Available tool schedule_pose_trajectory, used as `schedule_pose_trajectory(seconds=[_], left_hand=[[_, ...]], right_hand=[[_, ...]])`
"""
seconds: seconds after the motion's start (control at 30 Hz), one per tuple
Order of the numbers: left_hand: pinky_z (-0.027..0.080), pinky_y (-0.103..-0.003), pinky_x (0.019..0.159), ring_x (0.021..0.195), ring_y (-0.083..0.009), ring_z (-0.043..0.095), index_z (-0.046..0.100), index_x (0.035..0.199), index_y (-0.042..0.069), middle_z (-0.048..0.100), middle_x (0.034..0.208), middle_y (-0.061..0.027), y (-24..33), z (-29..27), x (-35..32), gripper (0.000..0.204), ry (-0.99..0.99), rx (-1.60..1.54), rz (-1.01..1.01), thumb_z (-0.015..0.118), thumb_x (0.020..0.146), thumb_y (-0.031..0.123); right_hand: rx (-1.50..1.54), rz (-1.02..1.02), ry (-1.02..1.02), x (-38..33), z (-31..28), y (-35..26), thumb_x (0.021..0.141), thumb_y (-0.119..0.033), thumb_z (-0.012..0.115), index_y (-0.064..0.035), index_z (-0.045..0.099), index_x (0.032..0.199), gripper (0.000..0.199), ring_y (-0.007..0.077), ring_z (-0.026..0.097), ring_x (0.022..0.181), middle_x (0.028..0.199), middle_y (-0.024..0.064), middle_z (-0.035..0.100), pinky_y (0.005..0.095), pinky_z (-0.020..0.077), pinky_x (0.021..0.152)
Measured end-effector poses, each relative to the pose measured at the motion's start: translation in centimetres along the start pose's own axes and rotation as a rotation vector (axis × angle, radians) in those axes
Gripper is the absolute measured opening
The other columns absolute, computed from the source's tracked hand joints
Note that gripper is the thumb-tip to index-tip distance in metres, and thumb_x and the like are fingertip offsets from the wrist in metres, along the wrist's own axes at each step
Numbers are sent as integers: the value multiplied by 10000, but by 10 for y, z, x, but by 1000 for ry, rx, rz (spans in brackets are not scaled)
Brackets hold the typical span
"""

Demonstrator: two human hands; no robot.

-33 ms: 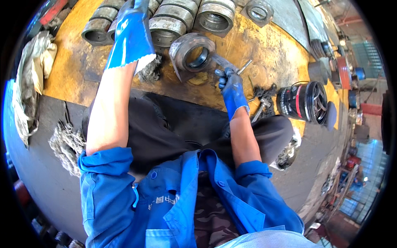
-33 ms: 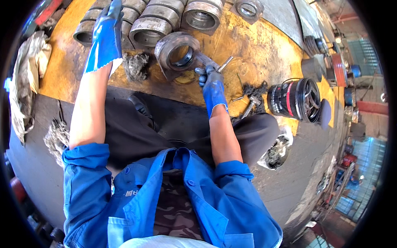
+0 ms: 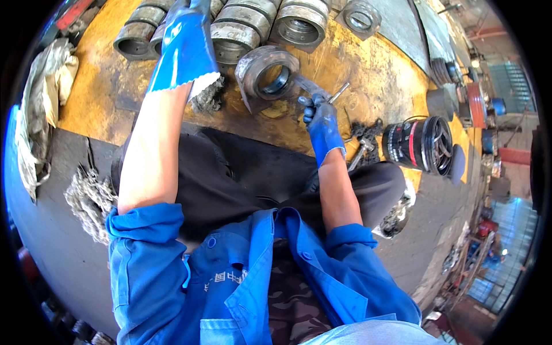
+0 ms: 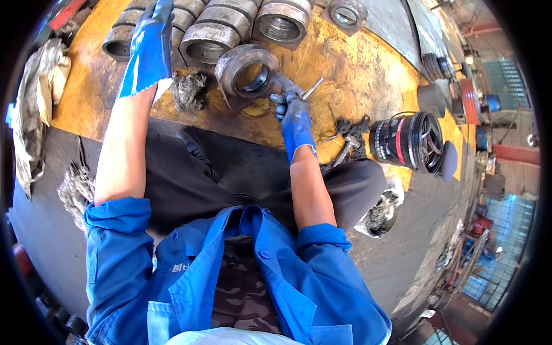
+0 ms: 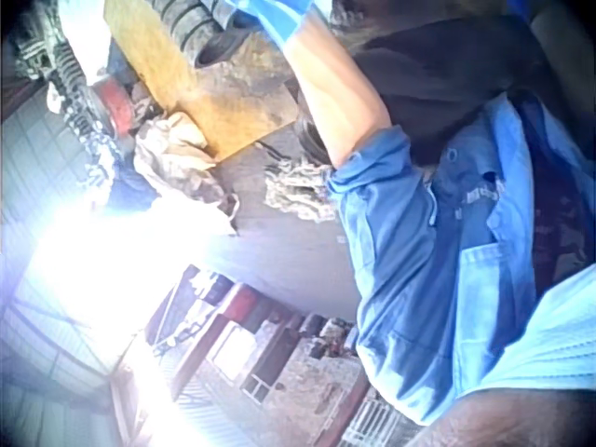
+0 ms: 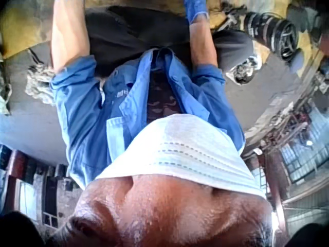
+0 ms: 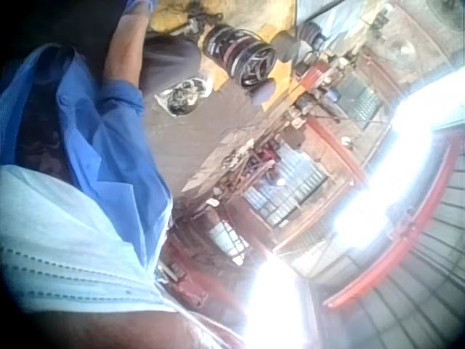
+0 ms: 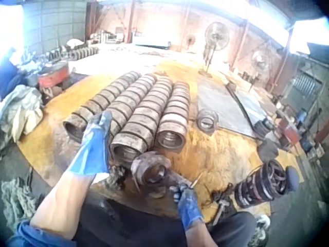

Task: The person sits on the floor and cleans cylindrical metal parts using a rag and a hammer. They wipe the interior and exterior of the parts, occasionally tapping them with the hammer to dislodge debris, and then place the cleaned parts into a row.

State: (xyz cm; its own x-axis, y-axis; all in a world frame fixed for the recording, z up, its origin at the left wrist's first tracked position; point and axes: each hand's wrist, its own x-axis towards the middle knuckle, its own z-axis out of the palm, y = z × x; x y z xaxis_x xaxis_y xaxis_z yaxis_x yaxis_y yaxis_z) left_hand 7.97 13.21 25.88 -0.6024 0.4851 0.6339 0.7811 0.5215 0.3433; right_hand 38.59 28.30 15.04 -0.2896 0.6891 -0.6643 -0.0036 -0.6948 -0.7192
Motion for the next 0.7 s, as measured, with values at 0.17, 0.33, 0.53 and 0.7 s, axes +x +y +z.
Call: schedule_pose_trajectory(seconds=[0.17,0.33,0.53,0.7], left_hand=[[475,-466,952,1139,-429,576,544,1259,17,574,1265,-269,47,-49,5,339,-111,22,-81,420,978,160],[478,-470,942,1126,-431,581,540,1267,20,571,1250,-292,45,-49,1,339,-95,-4,-132,434,964,130],[480,-466,940,1124,-426,583,539,1269,14,574,1248,-288,45,-52,0,350,-96,-17,-155,453,956,146],[481,-463,937,1122,-422,584,539,1271,10,577,1246,-285,45,-53,-4,361,-101,-26,-156,469,949,160]], right_hand=[[-138,-134,-14,-25,25,8,1000,-192,515,-130,581,903,133,105,386,425,750,112,688,271,292,380],[-288,-339,-186,-51,37,21,1000,-200,541,-67,615,1201,252,83,460,415,727,105,693,224,344,365],[-372,-329,-216,-48,36,49,1005,-218,528,-72,580,1298,331,101,469,374,688,117,699,247,347,343],[-308,-466,-115,-26,11,37,996,-194,511,-12,577,1184,269,125,482,349,667,136,695,272,356,322]])
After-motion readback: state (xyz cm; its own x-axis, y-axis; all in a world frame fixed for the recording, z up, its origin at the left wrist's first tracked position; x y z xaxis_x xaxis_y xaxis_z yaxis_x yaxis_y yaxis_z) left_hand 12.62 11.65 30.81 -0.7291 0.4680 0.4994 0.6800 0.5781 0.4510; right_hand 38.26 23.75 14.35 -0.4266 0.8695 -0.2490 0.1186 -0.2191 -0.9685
